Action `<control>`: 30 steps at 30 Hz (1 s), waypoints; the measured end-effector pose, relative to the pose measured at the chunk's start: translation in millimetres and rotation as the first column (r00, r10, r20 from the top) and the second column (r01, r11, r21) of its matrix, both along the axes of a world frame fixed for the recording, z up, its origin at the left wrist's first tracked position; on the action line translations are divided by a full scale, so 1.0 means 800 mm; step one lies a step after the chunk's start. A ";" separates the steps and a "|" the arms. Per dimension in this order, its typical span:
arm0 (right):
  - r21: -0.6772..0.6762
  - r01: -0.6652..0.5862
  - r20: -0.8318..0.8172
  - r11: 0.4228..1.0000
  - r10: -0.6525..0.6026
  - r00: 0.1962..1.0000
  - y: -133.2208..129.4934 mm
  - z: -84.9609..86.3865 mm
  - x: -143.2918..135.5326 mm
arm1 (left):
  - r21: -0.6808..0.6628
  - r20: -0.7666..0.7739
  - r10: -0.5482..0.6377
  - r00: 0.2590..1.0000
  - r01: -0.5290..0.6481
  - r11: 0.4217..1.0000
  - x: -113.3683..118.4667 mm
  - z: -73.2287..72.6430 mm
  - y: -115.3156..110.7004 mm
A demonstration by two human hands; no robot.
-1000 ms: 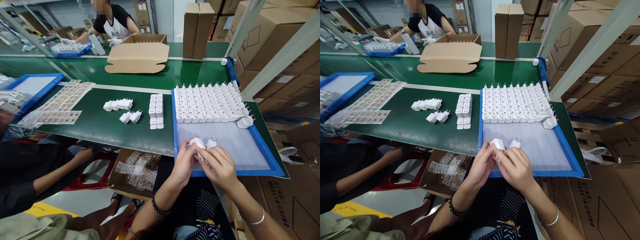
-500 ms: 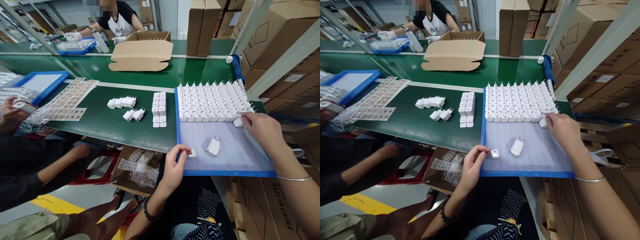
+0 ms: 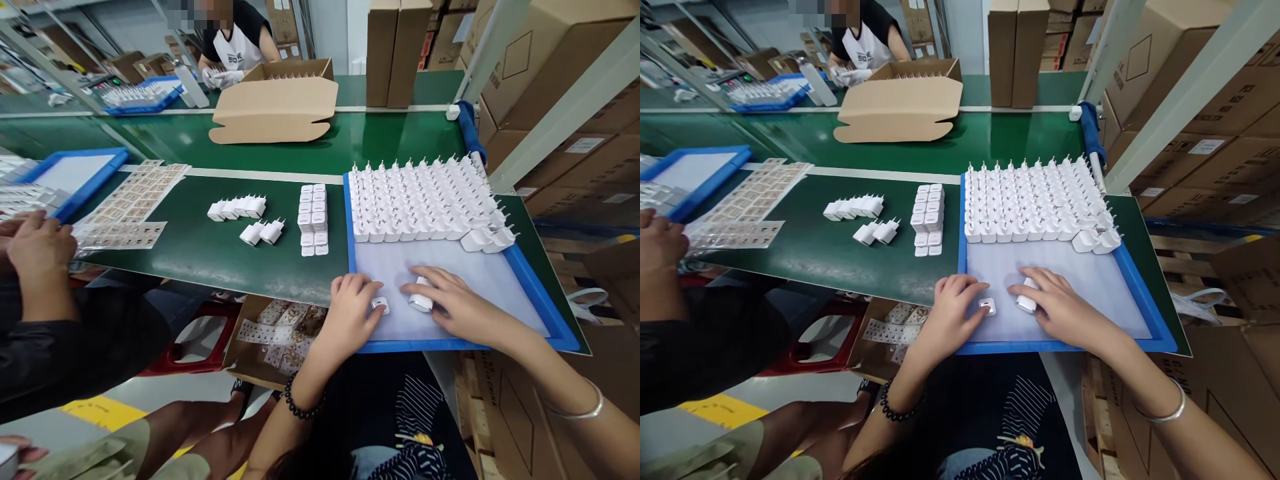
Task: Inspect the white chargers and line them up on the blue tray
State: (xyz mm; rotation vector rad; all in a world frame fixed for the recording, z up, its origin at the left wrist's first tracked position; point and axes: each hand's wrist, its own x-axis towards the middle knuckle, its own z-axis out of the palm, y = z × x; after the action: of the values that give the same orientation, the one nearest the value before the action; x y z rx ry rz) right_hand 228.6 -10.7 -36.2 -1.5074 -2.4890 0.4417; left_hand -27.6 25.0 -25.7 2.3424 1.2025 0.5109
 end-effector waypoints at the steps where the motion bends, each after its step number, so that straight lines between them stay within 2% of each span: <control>1: 0.020 0.026 0.001 0.999 -0.026 1.000 -0.002 0.000 -0.001 | -0.002 -0.024 -0.016 1.000 0.016 1.000 0.005 -0.003 -0.002; 4: 0.120 0.087 -0.027 0.989 -0.085 0.996 -0.007 0.010 -0.011 | 0.021 0.007 0.051 0.999 -0.052 0.998 0.013 -0.012 -0.007; 8: 0.175 0.038 -0.016 0.984 -0.035 0.999 -0.001 0.025 -0.059 | 0.048 0.211 0.194 0.958 -0.209 0.977 0.013 -0.015 -0.007; 11: 0.166 0.019 0.117 0.986 -0.038 0.992 0.013 0.017 -0.104 | 0.073 0.364 0.245 0.898 -0.290 0.954 0.009 -0.008 -0.007; 13: 0.144 0.014 0.139 0.990 -0.035 0.990 0.022 0.007 -0.122 | 0.084 0.418 0.253 0.872 -0.314 0.946 0.005 -0.003 -0.008; 16: 0.136 -0.005 0.123 0.991 -0.012 0.992 0.028 -0.001 -0.129 | 0.080 0.440 0.247 0.863 -0.312 0.947 0.002 0.001 -0.008; 18: 0.135 -0.019 0.119 0.991 0.003 0.993 0.023 0.001 -0.127 | 0.082 0.437 0.231 0.869 -0.294 0.952 0.002 0.000 -0.005; 20: 0.100 -0.050 0.107 0.994 0.040 0.993 0.011 0.008 -0.121 | 0.097 0.410 0.189 0.892 -0.249 0.964 0.005 -0.003 0.002; 22: 0.016 -0.064 0.041 0.998 0.063 0.997 -0.007 0.019 -0.111 | 0.138 0.332 0.095 0.939 -0.147 0.979 0.010 -0.005 0.011; 24: -0.083 -0.006 -0.113 0.997 -0.003 0.994 -0.028 0.031 -0.094 | 0.195 0.200 -0.052 0.978 0.012 0.981 0.018 -0.005 0.023; 25: -0.122 0.057 -0.215 0.991 -0.082 0.973 -0.038 0.036 -0.083 | 0.221 0.128 -0.133 0.983 0.102 0.970 0.023 -0.005 0.029; 27: -0.222 0.204 -0.433 0.953 -0.284 0.856 -0.057 0.041 -0.057 | 0.253 -0.001 -0.292 0.956 0.283 0.925 0.035 -0.005 0.040; 28: -0.291 0.270 -0.525 0.918 -0.389 0.757 -0.065 0.040 -0.044 | 0.256 -0.052 -0.365 0.929 0.366 0.895 0.043 -0.006 0.045; 30: -0.390 0.409 -0.658 0.825 -0.561 0.503 -0.079 0.035 -0.023 | 0.240 -0.128 -0.486 0.864 0.503 0.830 0.058 -0.007 0.055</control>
State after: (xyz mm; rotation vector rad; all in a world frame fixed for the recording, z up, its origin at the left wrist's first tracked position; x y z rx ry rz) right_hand 210.4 -74.1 -8.5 -1.5584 -1.3186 0.9701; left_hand 19.0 68.9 -31.6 2.7821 0.5195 0.4354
